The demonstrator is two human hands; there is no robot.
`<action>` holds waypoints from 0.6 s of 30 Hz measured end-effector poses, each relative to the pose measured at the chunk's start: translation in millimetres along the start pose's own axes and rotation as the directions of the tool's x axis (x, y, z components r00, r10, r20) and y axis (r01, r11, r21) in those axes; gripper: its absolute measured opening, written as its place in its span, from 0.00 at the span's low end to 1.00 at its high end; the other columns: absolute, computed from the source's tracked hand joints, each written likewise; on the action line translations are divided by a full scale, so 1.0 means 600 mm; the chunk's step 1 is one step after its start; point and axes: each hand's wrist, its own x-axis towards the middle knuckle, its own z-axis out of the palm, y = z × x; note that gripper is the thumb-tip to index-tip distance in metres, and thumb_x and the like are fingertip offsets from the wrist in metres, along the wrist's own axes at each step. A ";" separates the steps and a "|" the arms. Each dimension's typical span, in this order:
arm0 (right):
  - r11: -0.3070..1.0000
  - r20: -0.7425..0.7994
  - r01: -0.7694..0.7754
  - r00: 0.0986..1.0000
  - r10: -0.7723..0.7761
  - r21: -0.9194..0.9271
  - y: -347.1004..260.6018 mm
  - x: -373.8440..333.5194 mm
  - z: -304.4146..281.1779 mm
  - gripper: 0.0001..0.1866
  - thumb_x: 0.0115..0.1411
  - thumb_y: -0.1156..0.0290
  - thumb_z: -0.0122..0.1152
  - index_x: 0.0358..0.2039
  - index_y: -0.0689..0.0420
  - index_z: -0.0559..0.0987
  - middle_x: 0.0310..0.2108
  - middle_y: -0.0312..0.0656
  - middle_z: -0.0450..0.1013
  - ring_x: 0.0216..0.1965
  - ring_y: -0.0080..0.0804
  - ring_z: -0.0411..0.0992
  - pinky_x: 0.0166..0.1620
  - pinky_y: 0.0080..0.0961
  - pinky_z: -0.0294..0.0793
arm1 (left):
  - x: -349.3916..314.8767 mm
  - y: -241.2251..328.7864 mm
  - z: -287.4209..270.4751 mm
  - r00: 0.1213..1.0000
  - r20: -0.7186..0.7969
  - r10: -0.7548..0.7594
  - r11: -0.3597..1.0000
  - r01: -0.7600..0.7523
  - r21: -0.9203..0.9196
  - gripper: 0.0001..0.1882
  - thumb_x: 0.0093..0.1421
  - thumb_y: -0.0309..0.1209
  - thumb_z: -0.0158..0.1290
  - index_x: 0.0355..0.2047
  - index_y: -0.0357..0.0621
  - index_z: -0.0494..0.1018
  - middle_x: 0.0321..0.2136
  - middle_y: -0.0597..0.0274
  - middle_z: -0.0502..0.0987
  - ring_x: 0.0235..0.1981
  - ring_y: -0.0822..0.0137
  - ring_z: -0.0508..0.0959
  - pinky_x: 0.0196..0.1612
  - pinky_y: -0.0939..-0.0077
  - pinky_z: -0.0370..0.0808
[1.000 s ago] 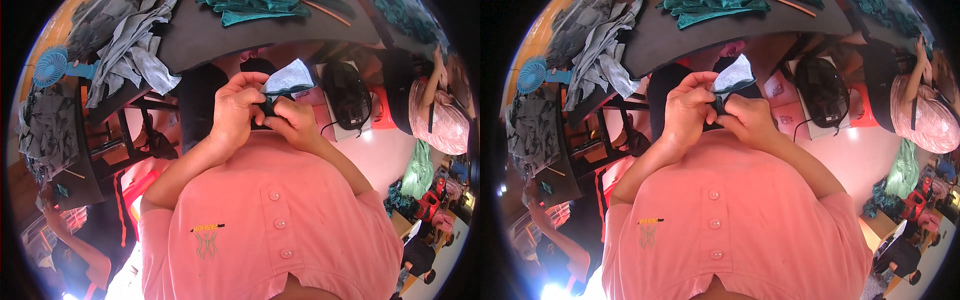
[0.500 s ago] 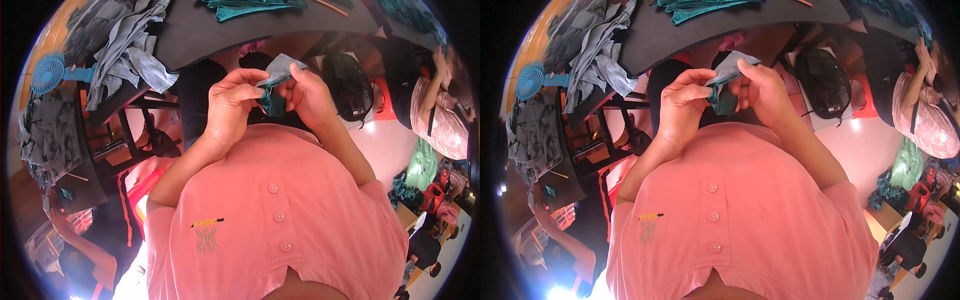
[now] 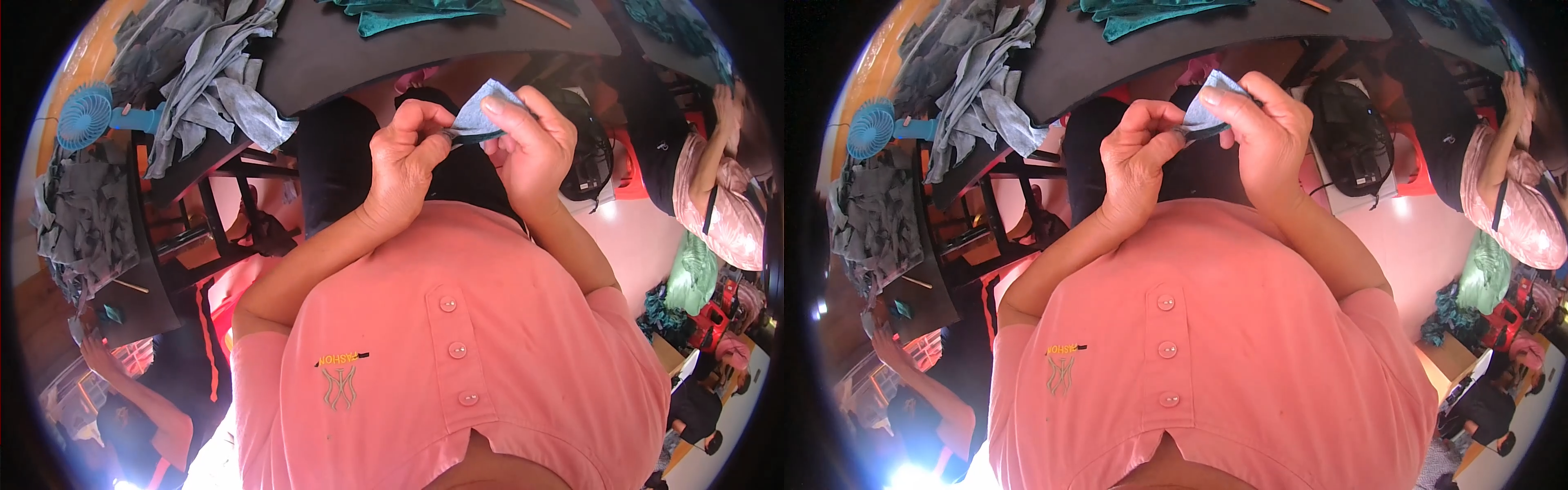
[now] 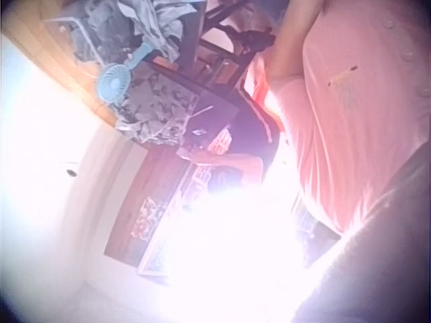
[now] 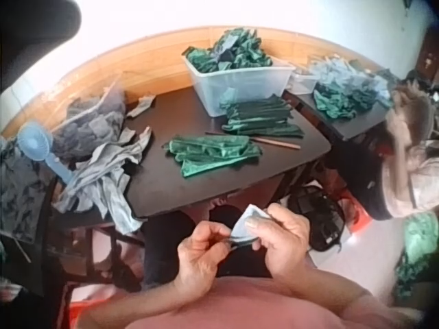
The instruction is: The recorder is folding and organizing small strips of fabric in a workshop setting.
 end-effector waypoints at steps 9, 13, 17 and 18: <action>0.994 -0.008 0.105 0.994 -0.106 -0.037 -0.027 -0.004 -0.003 0.13 0.55 0.75 0.59 0.17 0.60 0.67 0.16 0.36 0.64 0.16 0.22 0.63 0.21 0.18 0.61 | 0.043 0.001 0.012 0.940 0.153 0.305 0.879 -0.339 0.334 0.12 0.55 0.10 0.50 0.36 0.39 0.71 0.23 0.65 0.70 0.23 0.78 0.67 0.29 0.83 0.68; 0.996 -0.109 0.010 0.994 -0.001 0.085 -0.022 0.048 -0.005 0.12 0.53 0.68 0.65 0.20 0.61 0.75 0.16 0.34 0.69 0.15 0.17 0.62 0.19 0.16 0.58 | 0.017 0.028 0.030 0.979 0.025 0.203 0.975 -0.204 0.086 0.11 0.56 0.12 0.52 0.36 0.39 0.71 0.20 0.69 0.70 0.23 0.79 0.68 0.28 0.85 0.67; 0.991 -0.044 -0.059 0.997 0.065 0.119 -0.015 0.066 -0.004 0.11 0.53 0.69 0.65 0.20 0.61 0.76 0.16 0.34 0.69 0.14 0.18 0.62 0.19 0.16 0.59 | 0.024 0.024 0.020 0.933 0.126 0.336 0.919 -0.355 0.174 0.09 0.58 0.12 0.53 0.37 0.36 0.72 0.27 0.65 0.72 0.23 0.78 0.68 0.30 0.85 0.69; 0.985 0.001 -0.070 0.998 0.070 0.159 -0.022 0.066 -0.001 0.10 0.52 0.69 0.65 0.20 0.61 0.76 0.16 0.34 0.69 0.15 0.19 0.63 0.19 0.16 0.59 | 0.028 0.023 0.014 0.940 0.185 0.287 0.922 -0.324 0.213 0.09 0.57 0.12 0.52 0.36 0.35 0.73 0.29 0.64 0.72 0.25 0.76 0.68 0.33 0.84 0.70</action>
